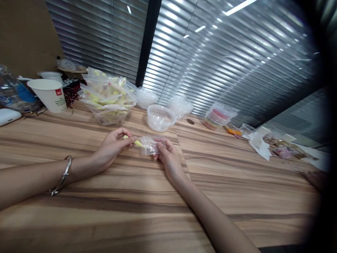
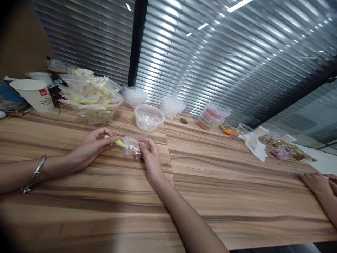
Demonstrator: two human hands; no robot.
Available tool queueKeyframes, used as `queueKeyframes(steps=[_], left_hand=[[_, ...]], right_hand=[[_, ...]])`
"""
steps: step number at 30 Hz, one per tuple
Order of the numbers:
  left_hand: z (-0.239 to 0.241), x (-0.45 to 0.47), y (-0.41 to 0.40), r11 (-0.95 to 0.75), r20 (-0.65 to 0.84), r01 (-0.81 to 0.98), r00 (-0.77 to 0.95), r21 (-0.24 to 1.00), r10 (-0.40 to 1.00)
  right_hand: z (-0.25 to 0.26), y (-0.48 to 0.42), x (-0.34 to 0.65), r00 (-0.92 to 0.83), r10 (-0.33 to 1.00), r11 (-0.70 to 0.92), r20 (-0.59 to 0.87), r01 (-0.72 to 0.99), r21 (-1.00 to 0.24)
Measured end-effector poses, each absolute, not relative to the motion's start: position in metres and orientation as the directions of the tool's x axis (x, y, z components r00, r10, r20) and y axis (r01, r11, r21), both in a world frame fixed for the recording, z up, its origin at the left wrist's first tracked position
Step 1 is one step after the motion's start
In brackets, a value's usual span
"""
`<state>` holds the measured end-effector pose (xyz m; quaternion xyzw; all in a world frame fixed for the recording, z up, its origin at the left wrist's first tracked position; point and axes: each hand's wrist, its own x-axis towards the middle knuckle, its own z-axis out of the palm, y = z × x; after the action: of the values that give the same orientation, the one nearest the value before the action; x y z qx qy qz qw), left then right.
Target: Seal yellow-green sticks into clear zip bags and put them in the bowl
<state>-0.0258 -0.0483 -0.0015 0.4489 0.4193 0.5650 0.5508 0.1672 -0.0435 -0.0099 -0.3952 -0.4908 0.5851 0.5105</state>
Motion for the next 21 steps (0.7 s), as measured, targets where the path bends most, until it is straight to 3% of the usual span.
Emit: queueKeyframes(steps=[6,21], left_hand=[[-0.0026,-0.0281,-0.0458,0.03,-0.03,-0.413,0.006,0.91,1.0],[-0.0058,-0.0301,-0.0421,-0.007,-0.045,-0.47,-0.101,0.883,0.994]], right_hand=[[-0.009,-0.0435,0.1673,-0.18,0.983,-0.021,0.024,-0.241,-0.97],[-0.0108,-0.0414,0.1664,-0.192,0.981,-0.046,0.0,-0.232,-0.972]])
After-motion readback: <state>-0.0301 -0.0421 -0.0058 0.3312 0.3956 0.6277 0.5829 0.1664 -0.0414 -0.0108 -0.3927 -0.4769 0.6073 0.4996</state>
